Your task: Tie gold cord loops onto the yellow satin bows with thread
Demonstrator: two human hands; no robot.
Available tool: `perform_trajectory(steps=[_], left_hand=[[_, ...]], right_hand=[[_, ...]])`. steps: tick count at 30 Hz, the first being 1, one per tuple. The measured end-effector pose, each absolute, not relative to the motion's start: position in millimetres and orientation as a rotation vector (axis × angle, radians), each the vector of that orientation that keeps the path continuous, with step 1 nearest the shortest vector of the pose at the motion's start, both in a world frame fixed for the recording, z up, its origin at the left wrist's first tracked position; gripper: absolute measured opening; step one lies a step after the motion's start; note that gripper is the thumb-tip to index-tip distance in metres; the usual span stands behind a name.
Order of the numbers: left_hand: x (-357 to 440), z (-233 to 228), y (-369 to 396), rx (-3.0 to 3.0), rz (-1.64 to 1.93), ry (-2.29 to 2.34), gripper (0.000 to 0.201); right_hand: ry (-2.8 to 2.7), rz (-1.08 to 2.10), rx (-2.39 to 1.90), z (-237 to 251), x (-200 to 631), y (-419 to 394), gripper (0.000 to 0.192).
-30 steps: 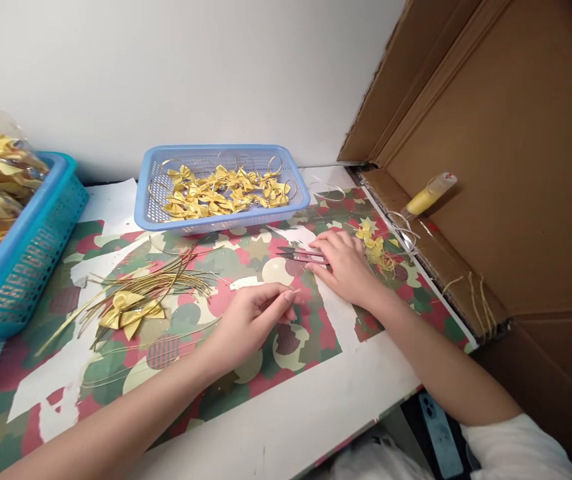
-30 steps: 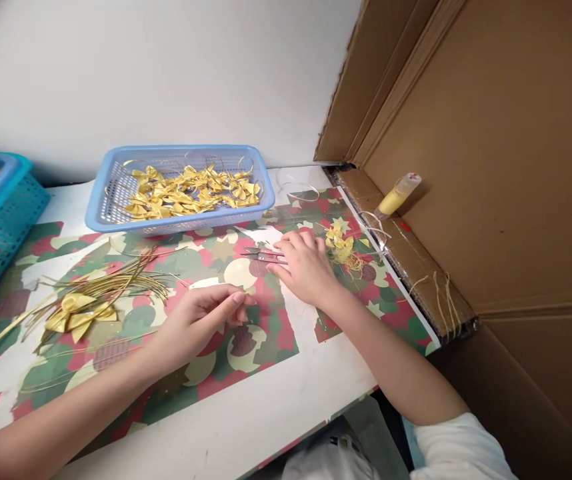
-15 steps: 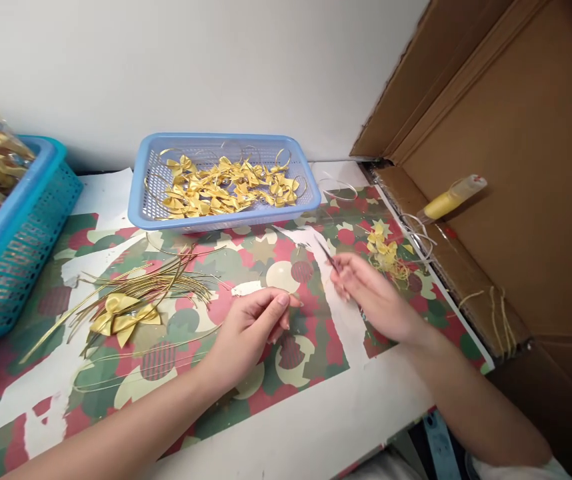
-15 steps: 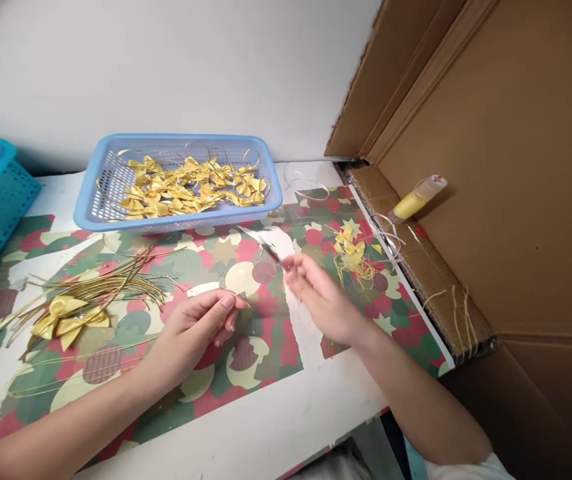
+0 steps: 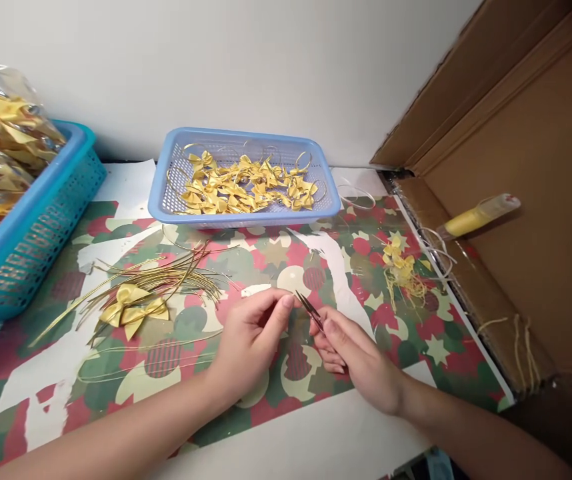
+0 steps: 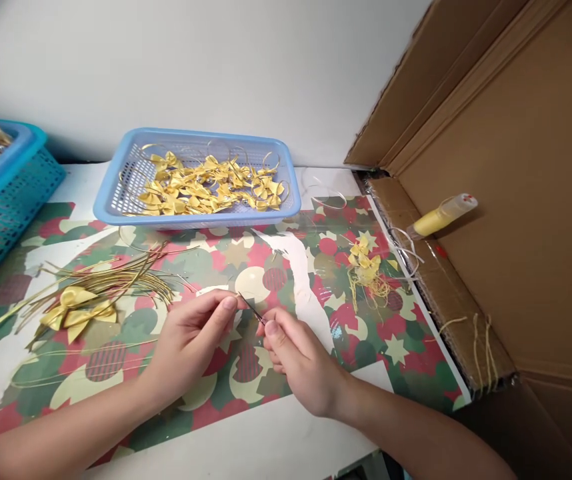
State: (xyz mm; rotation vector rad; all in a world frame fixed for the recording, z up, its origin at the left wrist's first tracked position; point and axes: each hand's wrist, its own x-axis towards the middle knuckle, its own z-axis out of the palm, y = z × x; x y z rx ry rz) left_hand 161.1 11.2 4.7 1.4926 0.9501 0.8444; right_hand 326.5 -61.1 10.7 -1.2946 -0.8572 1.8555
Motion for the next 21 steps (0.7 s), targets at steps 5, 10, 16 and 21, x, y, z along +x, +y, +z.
perform_trajectory(steps=[5,10,16,21], left_hand=[[161.1,3.8,11.1,1.547,0.842,0.912,0.027],[159.2,3.4,10.7,1.571,0.896,0.953,0.022],[159.9,4.9,10.5,1.633,0.883,0.869,0.024],[161.3,5.4,10.6,1.645,0.804,0.841,0.025]], right_hand=[[-0.832,1.846,-1.269,9.4,325.0,-61.8,0.039],[-0.816,1.852,-1.277,8.2,326.0,-63.4,0.04],[-0.795,1.85,-1.271,7.5,326.5,-63.2,0.04],[-0.759,1.849,-1.244,6.1,324.8,-62.0,0.04]])
